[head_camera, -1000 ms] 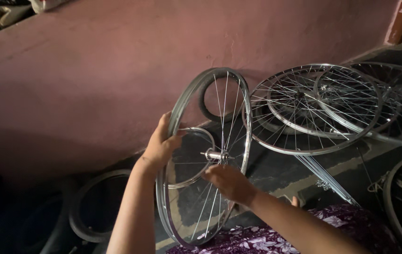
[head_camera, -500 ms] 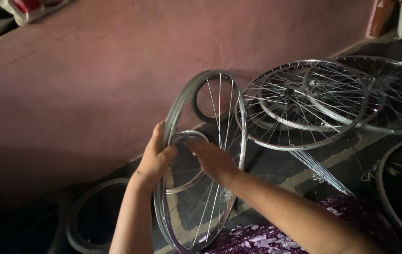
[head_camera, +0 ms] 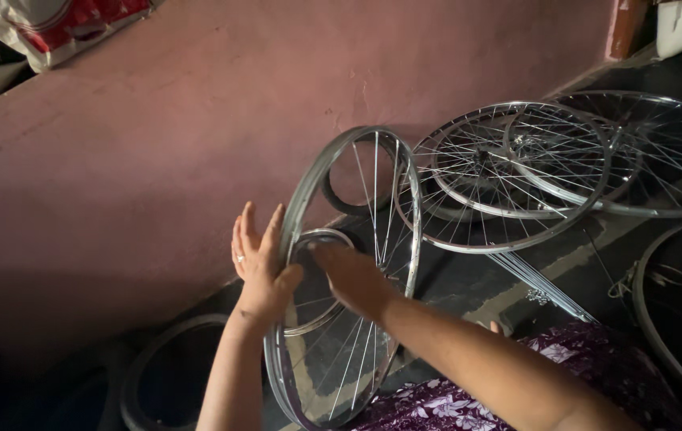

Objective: The person inserts bicycle spokes into the hub and rim of a wheel, then secures them by hand. They repeat this process for multiple spokes, rotating the wheel to access different sections.

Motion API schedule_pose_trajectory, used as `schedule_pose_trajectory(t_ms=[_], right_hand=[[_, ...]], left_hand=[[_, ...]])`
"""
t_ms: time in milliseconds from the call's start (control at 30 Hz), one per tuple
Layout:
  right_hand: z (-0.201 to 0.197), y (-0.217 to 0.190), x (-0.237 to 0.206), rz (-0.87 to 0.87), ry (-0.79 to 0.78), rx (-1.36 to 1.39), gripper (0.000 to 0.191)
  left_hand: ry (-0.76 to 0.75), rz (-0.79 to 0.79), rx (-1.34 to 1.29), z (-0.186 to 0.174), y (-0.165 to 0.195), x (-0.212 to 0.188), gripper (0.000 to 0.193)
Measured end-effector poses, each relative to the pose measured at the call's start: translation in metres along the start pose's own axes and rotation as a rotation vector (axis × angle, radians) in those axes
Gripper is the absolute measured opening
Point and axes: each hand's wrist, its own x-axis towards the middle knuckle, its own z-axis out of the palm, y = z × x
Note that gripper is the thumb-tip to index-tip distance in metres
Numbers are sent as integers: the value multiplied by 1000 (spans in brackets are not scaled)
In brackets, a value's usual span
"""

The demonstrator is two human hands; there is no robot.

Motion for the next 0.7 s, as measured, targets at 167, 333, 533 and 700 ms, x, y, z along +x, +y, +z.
schedule_pose_trajectory(t_ms=[167, 333, 533, 700], right_hand=[[-22, 22, 3, 44, -265, -346, 20], [-31, 34, 7, 373, -152, -181, 35], [-3, 46, -3, 892, -256, 1232, 52], [15, 66, -15, 999, -159, 1357, 29]], left_hand=[[-97, -37, -73, -5, 19, -6, 96], [-82, -2, -88, -4, 23, -10, 91], [-58, 33, -186, 1, 13, -17, 84], [-27, 39, -202, 0, 3, -23, 81]])
